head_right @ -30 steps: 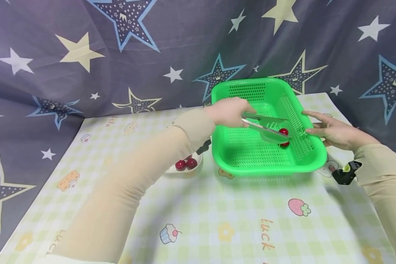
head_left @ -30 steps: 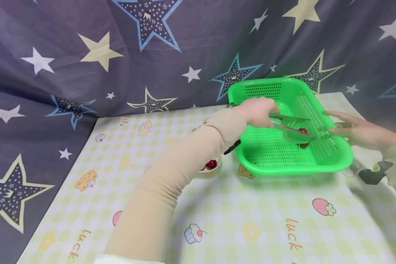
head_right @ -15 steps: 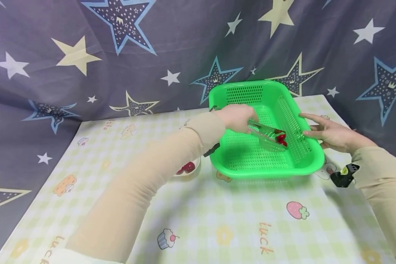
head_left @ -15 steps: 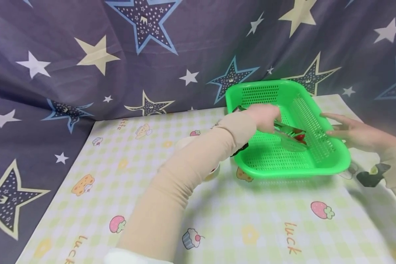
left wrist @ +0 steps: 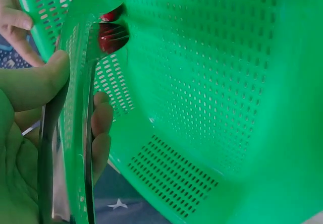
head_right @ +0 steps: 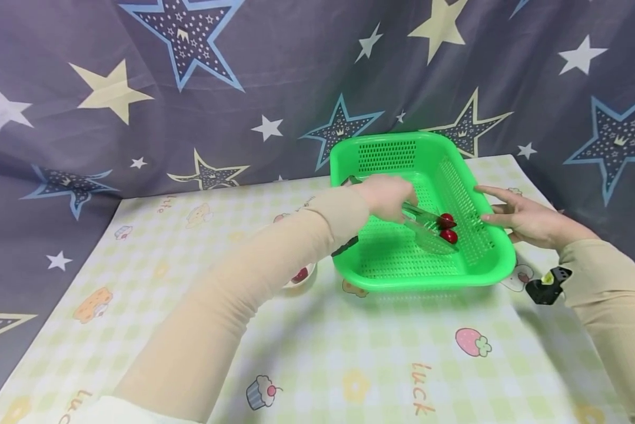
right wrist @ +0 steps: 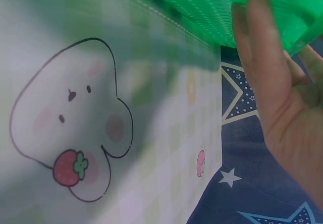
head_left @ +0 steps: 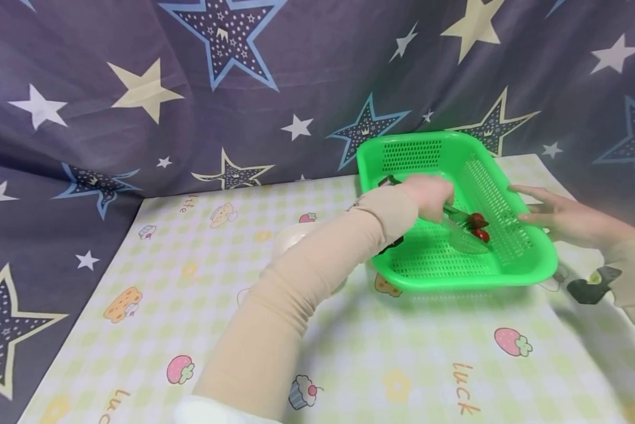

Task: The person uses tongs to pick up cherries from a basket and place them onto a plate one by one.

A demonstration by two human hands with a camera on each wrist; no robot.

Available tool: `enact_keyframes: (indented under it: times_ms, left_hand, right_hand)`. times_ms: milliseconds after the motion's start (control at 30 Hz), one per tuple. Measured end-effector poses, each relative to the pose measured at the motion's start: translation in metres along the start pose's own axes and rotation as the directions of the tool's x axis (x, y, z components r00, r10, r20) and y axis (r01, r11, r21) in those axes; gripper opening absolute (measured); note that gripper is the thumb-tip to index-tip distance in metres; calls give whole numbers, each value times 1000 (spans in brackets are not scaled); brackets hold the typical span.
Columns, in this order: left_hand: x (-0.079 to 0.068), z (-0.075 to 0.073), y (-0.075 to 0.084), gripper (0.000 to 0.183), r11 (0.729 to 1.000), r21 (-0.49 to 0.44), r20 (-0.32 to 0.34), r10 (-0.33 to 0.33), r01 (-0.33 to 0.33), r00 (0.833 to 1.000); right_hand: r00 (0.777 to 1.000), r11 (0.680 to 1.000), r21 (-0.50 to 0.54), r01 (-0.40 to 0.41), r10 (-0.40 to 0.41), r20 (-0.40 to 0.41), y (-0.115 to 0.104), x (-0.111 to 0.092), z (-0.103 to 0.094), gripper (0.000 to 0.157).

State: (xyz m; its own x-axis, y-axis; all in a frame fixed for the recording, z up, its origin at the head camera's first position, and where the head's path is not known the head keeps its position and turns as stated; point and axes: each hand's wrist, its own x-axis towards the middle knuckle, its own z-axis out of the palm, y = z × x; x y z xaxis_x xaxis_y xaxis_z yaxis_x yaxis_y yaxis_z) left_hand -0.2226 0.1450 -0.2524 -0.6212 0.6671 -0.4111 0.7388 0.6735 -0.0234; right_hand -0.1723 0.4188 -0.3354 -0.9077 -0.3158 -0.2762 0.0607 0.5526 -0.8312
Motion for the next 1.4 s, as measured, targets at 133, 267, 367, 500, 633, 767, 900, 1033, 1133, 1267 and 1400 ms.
enact_keyframes:
  times_ms: [133, 267, 367, 500, 633, 767, 900, 1033, 1133, 1267, 1400]
  left_hand:
    - [2, 1, 2, 49, 1000, 2, 11, -3, 3, 1000]
    - [4, 3, 5, 39, 1000, -8, 3, 9, -9, 1000]
    - [6, 3, 6, 37, 1000, -5, -1, 12, -12, 1000]
    - [7, 3, 8, 45, 1000, 8, 8, 3, -3, 1000]
    - [7, 4, 8, 44, 1000, 18, 4, 3, -3, 1000]
    - [7, 6, 8, 41, 1000, 18, -5, 6, -6, 1000]
    - [9, 6, 8, 42, 1000, 14, 6, 4, -4, 1000]
    - [11, 7, 9, 44, 1000, 22, 13, 1, -1, 1000]
    - [12, 7, 9, 45, 999, 35, 13, 1, -1, 1000]
    - [14, 8, 10, 44, 999, 42, 7, 2, -2, 1000]
    - [14, 9, 11, 44, 999, 36, 6, 2, -2, 1000]
  right_hand:
    - [1000, 1000, 11, -1, 1, 10, 0, 0, -1, 74]
    - [1000, 1000, 11, -4, 3, 22, 2, 0, -2, 74]
    - [1000, 1000, 14, -9, 8, 26, 2, 1, -2, 75]
    - [1000, 1000, 18, -18, 17, 25, 2, 1, -2, 75]
    - [999, 1000, 19, -25, 25, 25, 2, 1, -2, 74]
    - [999, 1000, 12, -26, 26, 23, 1, 1, -1, 74]
    - [1000, 1000, 6, -20, 20, 18, 0, 1, -1, 74]
    - [1000, 1000, 5, -12, 12, 21, -1, 2, 0, 73]
    - [1000, 1000, 3, -5, 5, 24, -1, 3, 1, 72]
    - [1000, 1000, -7, -4, 4, 12, -1, 1, 1, 71]
    - [1000, 1000, -16, -1, 2, 6, 0, 0, 0, 71]
